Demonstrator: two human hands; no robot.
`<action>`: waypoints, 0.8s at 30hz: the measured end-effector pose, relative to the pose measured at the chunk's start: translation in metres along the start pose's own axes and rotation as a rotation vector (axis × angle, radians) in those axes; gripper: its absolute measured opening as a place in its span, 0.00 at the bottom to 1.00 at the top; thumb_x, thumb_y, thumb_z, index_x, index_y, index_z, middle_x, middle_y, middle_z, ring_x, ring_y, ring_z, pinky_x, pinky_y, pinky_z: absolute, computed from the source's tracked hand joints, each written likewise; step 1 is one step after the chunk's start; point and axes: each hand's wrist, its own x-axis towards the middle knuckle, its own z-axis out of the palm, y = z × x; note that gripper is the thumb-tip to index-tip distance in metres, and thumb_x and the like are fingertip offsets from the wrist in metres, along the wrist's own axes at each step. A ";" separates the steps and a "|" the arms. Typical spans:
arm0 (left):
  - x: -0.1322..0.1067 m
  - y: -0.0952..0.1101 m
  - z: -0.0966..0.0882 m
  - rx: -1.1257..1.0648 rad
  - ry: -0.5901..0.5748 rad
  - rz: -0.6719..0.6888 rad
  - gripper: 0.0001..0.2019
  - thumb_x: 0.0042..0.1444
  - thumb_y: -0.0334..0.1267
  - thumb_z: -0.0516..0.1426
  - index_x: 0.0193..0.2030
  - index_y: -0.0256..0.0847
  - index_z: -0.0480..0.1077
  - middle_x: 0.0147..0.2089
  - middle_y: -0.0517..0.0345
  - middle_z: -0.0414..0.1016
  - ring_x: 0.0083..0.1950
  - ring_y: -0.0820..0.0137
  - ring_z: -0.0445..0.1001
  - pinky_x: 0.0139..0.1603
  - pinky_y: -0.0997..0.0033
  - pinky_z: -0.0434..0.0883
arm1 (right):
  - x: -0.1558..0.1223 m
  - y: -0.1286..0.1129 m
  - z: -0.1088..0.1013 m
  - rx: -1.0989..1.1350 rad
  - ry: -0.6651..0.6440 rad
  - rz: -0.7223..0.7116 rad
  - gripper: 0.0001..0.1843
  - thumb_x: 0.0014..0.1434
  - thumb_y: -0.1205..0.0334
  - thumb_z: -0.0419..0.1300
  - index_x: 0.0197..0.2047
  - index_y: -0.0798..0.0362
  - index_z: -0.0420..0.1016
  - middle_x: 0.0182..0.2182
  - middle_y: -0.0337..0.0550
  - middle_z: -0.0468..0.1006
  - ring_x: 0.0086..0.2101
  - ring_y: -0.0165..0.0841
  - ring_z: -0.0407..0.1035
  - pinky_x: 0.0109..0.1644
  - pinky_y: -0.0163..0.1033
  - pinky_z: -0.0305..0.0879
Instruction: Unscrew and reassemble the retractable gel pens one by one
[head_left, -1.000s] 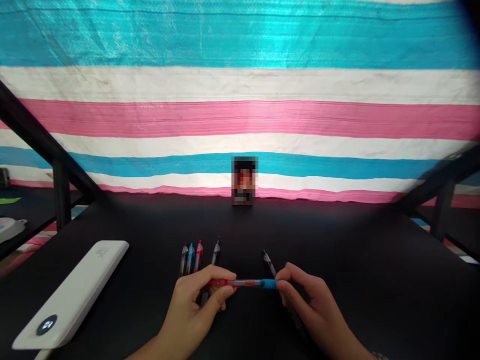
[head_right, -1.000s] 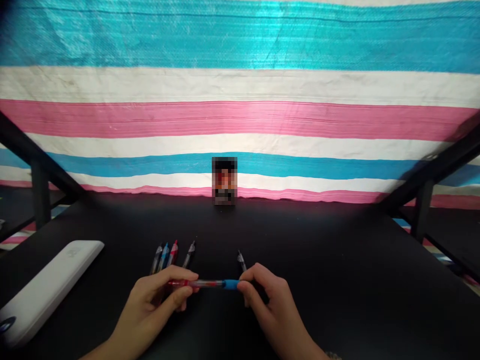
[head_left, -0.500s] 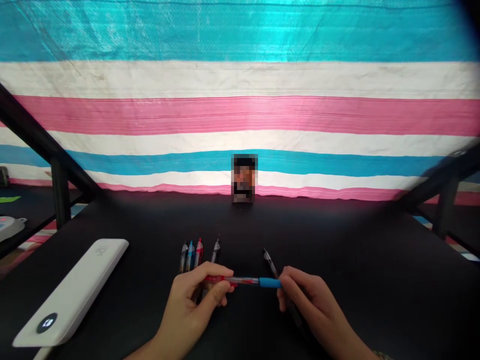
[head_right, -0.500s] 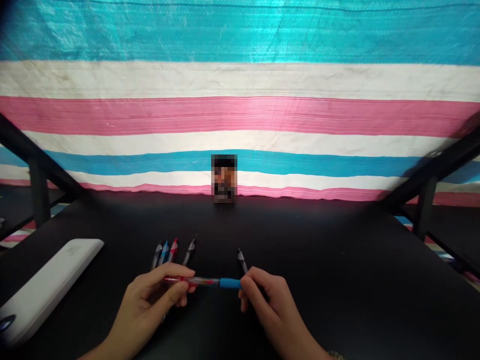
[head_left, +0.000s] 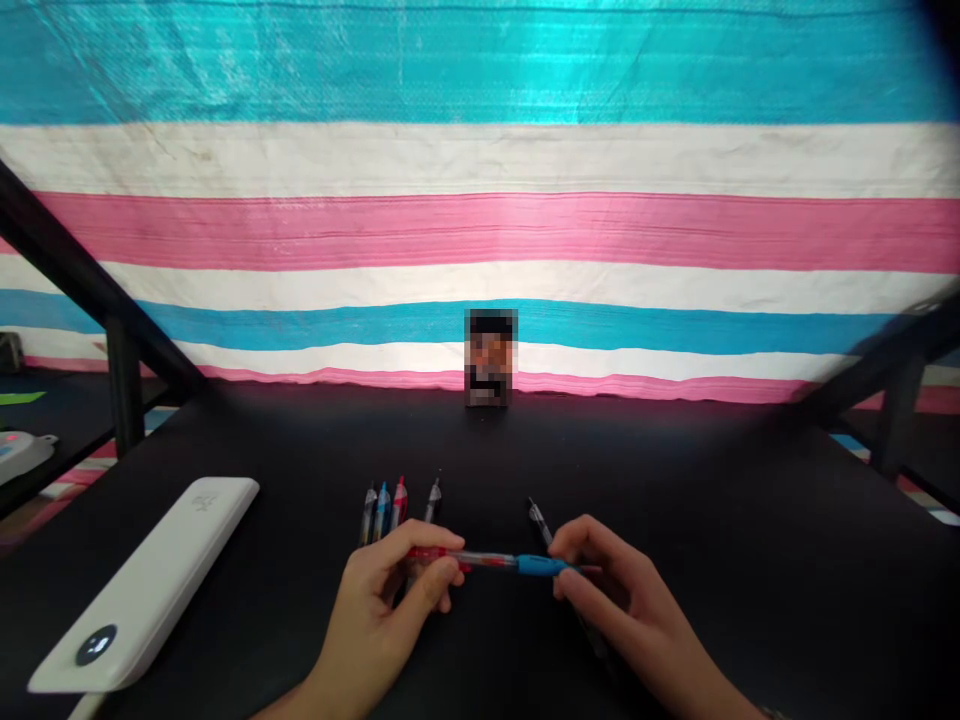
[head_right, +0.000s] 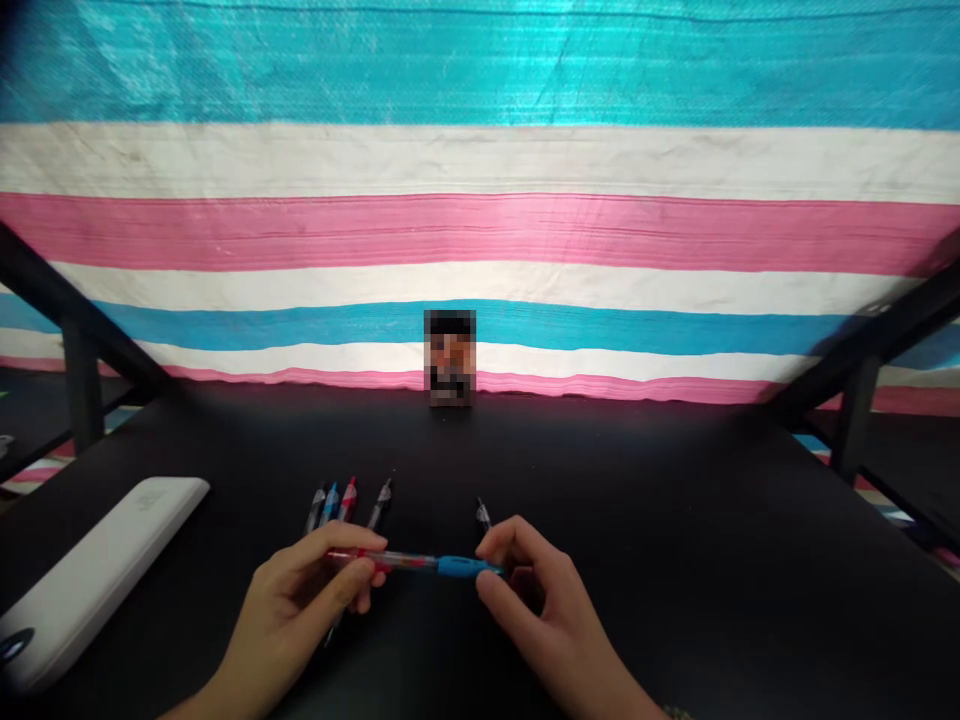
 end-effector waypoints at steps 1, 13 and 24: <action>0.000 -0.001 0.000 -0.006 0.001 -0.003 0.07 0.62 0.32 0.61 0.42 0.48 0.80 0.26 0.64 0.81 0.24 0.76 0.78 0.28 0.82 0.74 | 0.000 0.000 0.000 0.006 -0.015 0.018 0.20 0.67 0.43 0.57 0.36 0.51 0.72 0.27 0.36 0.67 0.27 0.31 0.60 0.30 0.35 0.55; 0.001 -0.003 0.000 -0.076 0.003 -0.053 0.05 0.63 0.36 0.61 0.41 0.46 0.80 0.26 0.62 0.81 0.24 0.74 0.78 0.29 0.81 0.73 | 0.002 0.001 0.000 0.082 -0.055 0.062 0.25 0.67 0.39 0.55 0.30 0.52 0.70 0.24 0.35 0.66 0.25 0.28 0.55 0.29 0.35 0.51; 0.002 -0.003 0.002 -0.131 0.019 -0.113 0.05 0.63 0.39 0.62 0.41 0.45 0.80 0.26 0.61 0.80 0.24 0.73 0.77 0.28 0.80 0.74 | 0.001 0.001 0.000 0.124 -0.049 0.060 0.26 0.67 0.41 0.57 0.28 0.53 0.70 0.23 0.36 0.68 0.24 0.28 0.56 0.29 0.35 0.52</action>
